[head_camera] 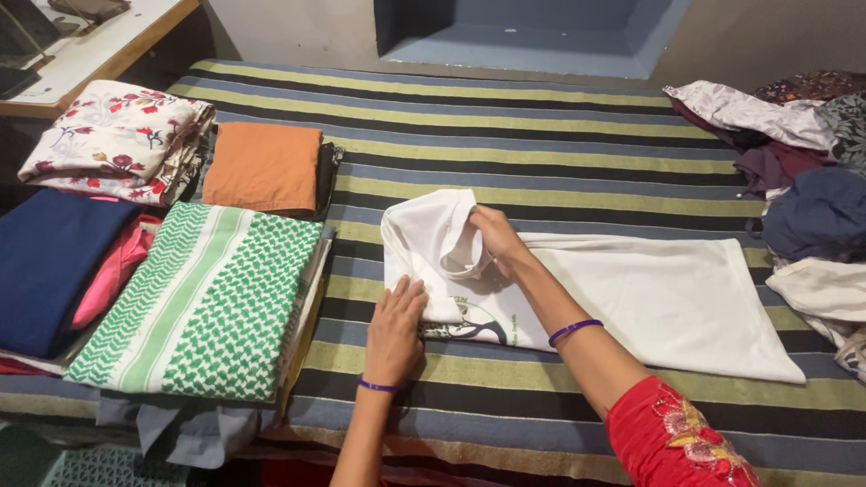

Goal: The person folds a green-and-white patterned cloth, a white polo shirt, and a patterned garment on a striped bed. Each item is smoothed, folded into a compact rectangle, and placed in a neat stack on the left side of the bed.

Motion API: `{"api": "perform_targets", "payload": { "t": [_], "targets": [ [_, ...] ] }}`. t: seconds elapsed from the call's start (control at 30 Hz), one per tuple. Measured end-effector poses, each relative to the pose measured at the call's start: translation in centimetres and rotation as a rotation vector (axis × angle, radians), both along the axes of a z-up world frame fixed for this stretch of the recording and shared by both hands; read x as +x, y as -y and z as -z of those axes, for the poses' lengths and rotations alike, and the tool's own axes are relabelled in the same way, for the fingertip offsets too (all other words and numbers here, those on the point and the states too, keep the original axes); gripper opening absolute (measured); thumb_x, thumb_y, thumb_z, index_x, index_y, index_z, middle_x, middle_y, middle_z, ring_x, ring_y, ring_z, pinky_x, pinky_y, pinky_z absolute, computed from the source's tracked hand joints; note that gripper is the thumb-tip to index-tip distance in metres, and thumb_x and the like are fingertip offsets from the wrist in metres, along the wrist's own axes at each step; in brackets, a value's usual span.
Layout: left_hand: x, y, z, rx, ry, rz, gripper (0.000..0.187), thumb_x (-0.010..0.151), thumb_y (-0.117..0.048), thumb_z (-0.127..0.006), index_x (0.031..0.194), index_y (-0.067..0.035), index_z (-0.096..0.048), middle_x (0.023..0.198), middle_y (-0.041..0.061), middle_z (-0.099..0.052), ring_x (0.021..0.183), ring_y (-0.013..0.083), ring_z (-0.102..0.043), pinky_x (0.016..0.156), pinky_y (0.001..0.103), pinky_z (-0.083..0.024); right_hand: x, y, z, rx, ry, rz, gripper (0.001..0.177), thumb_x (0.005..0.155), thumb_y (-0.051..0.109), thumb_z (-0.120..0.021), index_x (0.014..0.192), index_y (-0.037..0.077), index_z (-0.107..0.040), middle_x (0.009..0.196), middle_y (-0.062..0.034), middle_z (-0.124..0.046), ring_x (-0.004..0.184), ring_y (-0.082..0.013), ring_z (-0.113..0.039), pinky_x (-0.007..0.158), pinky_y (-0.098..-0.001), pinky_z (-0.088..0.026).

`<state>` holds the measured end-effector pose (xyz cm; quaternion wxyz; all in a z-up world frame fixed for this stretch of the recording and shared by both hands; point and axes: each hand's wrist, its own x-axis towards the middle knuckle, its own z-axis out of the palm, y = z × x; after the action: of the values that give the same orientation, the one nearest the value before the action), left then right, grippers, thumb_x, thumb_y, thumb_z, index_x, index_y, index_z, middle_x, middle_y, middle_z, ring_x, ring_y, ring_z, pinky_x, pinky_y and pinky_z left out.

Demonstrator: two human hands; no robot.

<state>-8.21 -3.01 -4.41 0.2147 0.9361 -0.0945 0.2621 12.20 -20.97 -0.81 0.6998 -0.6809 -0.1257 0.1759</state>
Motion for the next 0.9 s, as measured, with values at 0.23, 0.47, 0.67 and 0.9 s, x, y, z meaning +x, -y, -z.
{"api": "perform_targets", "payload": {
  "t": [0.23, 0.47, 0.67, 0.9],
  "targets": [
    [0.3, -0.4, -0.9, -0.041, -0.138, 0.035, 0.028, 0.090, -0.025, -0.067, 0.109, -0.005, -0.071, 0.139, 0.015, -0.061, 0.142, 0.0359, -0.044, 0.117, 0.052, -0.027, -3.6, -0.9, -1.0, -0.626, 0.550, -0.391, 0.043, 0.088, 0.034, -0.068, 0.124, 0.012, -0.073, 0.112, -0.0104, -0.076, 0.101, -0.0250, -0.072, 0.091, -0.0368, -0.056],
    [-0.9, -1.9, -0.8, -0.825, -0.077, -0.185, 0.029, 0.090, -0.027, -0.067, 0.095, -0.002, -0.080, 0.097, 0.014, -0.081, 0.090, 0.0247, -0.076, 0.085, 0.037, -0.056, -8.6, 0.2, -4.6, -0.744, 0.790, -0.352, 0.060, 0.086, 0.048, -0.072, 0.137, 0.018, -0.064, 0.144, -0.0086, -0.063, 0.137, -0.0270, -0.053, 0.116, -0.0459, -0.041],
    [1.2, -2.7, -2.2, -0.863, -0.167, -0.648, 0.047, 0.094, -0.045, -0.069, 0.106, 0.001, -0.072, 0.097, 0.017, -0.078, 0.090, 0.0293, -0.074, 0.083, 0.041, -0.055, -13.9, -1.6, -2.9, -0.967, 0.984, -0.577, 0.090, 0.091, 0.054, -0.065, 0.161, 0.017, -0.023, 0.173, -0.0088, -0.017, 0.151, -0.0320, -0.019, 0.117, -0.0582, -0.014],
    [4.0, -1.1, -3.7, -0.562, -0.596, -0.640, 0.068, 0.073, -0.056, -0.082, 0.111, 0.000, -0.073, 0.104, 0.023, -0.074, 0.097, 0.0378, -0.072, 0.083, 0.049, -0.056, -13.4, 0.2, -1.2, -0.746, 0.760, -0.373, 0.068, 0.098, 0.052, -0.057, 0.154, 0.016, -0.044, 0.168, -0.0106, -0.030, 0.157, -0.0294, -0.024, 0.128, -0.0497, -0.017]
  ]
}}
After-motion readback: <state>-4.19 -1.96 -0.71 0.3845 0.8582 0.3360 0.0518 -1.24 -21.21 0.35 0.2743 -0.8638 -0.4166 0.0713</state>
